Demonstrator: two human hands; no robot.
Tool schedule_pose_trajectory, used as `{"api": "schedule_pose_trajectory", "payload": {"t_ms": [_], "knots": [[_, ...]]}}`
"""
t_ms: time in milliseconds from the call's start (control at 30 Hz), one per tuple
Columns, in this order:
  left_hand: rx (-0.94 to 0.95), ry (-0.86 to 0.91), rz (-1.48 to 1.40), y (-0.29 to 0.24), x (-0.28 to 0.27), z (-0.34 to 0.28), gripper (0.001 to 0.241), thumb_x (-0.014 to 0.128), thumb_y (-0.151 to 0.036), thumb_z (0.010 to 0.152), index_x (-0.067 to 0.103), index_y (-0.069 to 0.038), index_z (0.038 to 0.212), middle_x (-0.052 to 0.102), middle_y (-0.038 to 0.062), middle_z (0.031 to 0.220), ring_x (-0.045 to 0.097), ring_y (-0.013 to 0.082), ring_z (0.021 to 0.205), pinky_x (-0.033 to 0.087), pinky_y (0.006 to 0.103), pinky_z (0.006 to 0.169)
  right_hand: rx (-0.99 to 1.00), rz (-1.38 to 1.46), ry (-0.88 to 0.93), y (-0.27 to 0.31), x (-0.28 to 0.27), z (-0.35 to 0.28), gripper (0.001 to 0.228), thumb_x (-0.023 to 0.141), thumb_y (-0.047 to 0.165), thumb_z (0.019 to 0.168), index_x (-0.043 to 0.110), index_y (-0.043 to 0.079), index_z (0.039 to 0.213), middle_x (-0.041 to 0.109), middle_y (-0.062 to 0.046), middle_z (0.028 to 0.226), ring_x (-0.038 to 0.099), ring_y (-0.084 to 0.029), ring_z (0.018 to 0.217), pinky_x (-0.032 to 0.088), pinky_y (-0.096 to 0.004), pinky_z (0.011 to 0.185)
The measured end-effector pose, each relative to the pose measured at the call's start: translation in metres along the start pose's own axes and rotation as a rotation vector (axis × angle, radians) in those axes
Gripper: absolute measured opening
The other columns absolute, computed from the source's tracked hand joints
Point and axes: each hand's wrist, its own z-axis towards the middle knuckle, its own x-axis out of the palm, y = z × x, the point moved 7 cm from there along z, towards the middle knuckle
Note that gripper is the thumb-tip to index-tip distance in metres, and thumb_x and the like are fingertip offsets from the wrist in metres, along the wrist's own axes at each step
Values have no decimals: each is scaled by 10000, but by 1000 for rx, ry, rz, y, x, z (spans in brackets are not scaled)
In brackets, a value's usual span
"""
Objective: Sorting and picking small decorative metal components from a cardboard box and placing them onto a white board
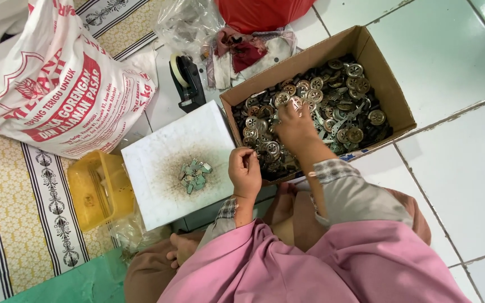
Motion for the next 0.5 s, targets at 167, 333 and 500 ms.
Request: {"api": "schedule_pose_trajectory", "payload": {"t_ms": [167, 333, 500], "knots": [[-8, 3, -13, 1, 0, 0, 127, 607, 62, 954, 602, -61, 919, 601, 70, 824, 563, 154, 616, 486, 273, 542, -111, 148, 32, 26, 9, -3, 301, 737, 374, 869, 717, 338, 1167, 494, -96, 1507, 385, -366, 1449, 353, -625, 1100], [-3, 27, 10, -2, 1, 0, 133, 603, 65, 949, 592, -66, 925, 596, 69, 836, 547, 156, 618, 478, 276, 541, -327, 103, -137, 69, 12, -9, 204, 662, 304, 905, 765, 302, 1081, 549, 0, 1450, 452, -311, 1382, 410, -542, 1074], [-21, 21, -11, 1, 2, -1, 135, 601, 72, 949, 593, -60, 921, 605, 83, 838, 548, 152, 614, 482, 274, 539, -134, -26, -144, 18, -10, -8, 171, 648, 321, 897, 782, 306, 1001, 557, -74, 1450, 365, -426, 1440, 328, -684, 1044]]}}
